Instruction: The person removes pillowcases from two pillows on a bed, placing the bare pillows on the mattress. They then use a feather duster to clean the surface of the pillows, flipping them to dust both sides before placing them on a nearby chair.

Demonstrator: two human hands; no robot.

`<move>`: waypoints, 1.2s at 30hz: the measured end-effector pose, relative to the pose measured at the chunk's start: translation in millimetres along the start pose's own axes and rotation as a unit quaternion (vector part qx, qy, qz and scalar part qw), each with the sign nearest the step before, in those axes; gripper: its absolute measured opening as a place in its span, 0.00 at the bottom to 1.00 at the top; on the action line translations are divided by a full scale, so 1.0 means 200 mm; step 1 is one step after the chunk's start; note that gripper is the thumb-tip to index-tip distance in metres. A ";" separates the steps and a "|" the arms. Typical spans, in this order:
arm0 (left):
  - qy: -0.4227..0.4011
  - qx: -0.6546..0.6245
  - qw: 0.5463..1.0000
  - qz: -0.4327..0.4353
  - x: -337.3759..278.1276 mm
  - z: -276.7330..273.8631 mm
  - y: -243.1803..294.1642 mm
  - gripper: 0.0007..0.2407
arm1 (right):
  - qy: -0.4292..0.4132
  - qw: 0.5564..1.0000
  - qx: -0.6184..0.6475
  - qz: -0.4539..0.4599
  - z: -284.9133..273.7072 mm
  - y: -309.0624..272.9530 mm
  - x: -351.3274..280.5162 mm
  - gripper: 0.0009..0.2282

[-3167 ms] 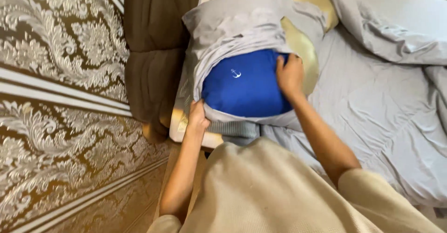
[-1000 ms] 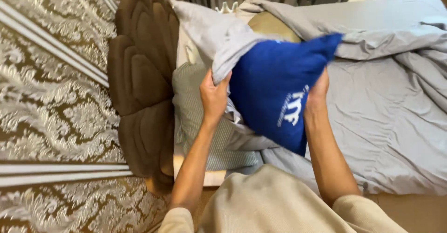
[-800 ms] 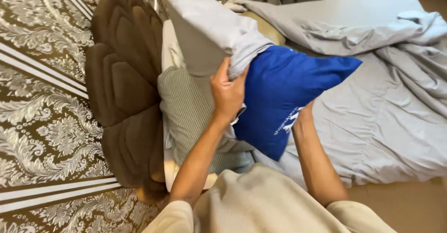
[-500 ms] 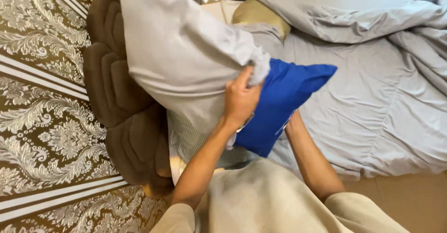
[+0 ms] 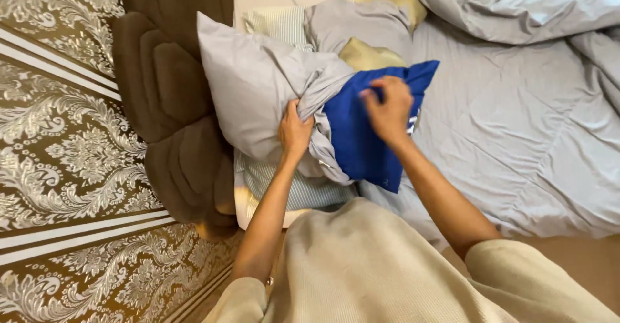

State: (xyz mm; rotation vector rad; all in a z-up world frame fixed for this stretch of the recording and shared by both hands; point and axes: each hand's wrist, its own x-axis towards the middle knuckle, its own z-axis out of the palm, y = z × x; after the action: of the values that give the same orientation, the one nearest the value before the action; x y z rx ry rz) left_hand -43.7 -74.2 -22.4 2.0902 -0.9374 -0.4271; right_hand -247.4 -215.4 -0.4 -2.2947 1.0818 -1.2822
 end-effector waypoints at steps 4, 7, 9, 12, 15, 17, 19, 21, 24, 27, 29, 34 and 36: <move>0.019 0.059 0.998 0.013 -0.15 0.05 0.21 0.36 | -0.191 0.966 -0.166 -0.059 0.24 -0.02 -0.14 0.37; -0.002 0.060 0.998 0.035 -0.16 0.15 0.20 0.40 | -0.271 0.916 -0.291 -0.048 0.43 0.17 -0.15 0.40; -0.007 0.041 0.997 0.060 -0.11 0.24 0.10 0.33 | -0.328 0.885 -0.331 -0.010 0.41 0.11 -0.09 0.23; -0.030 0.025 0.997 0.068 -0.04 0.28 0.10 0.32 | -0.278 0.915 -0.291 -0.028 0.42 0.14 -0.14 0.20; 0.010 0.101 0.992 0.070 -0.03 0.20 0.19 0.29 | -0.147 0.971 -0.184 -0.048 0.35 -0.08 -0.20 0.14; 0.045 0.160 0.984 0.062 0.14 0.17 0.14 0.23 | -0.152 0.975 -0.132 -0.093 0.18 -0.20 -0.14 0.12; 0.078 0.220 0.971 0.051 0.34 0.04 0.00 0.17 | -0.157 0.975 -0.076 -0.135 0.02 -0.32 -0.12 0.13; 0.167 0.283 0.944 -0.016 0.59 -0.16 -0.22 0.15 | -0.128 0.982 0.027 -0.134 -0.13 -0.42 -0.11 0.16; 0.156 0.262 0.951 -0.040 0.51 -0.37 -0.35 0.07 | -0.131 0.985 0.039 -0.102 -0.20 -0.42 -0.13 0.17; 0.123 0.217 0.965 -0.078 0.39 -0.27 -0.33 0.08 | -0.145 0.988 0.033 0.044 -0.13 -0.42 -0.15 0.17; 0.134 0.123 0.981 -0.070 -0.02 -0.28 -0.03 0.22 | -0.150 0.978 0.055 0.136 0.02 -0.28 -0.17 0.15; 0.111 -0.007 0.992 -0.058 -0.49 -0.10 0.22 0.46 | -0.107 0.915 0.284 0.266 0.01 -0.31 0.06 0.17; 0.201 0.075 0.976 -0.038 -0.46 -0.01 0.02 0.37 | -0.058 0.897 0.329 0.290 -0.04 -0.33 0.21 0.17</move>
State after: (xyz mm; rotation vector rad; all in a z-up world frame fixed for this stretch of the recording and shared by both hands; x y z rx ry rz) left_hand -106.2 -6.3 -20.3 2.2402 -0.6670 0.0363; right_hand -208.9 -201.9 67.1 -1.3817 0.9797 -1.0286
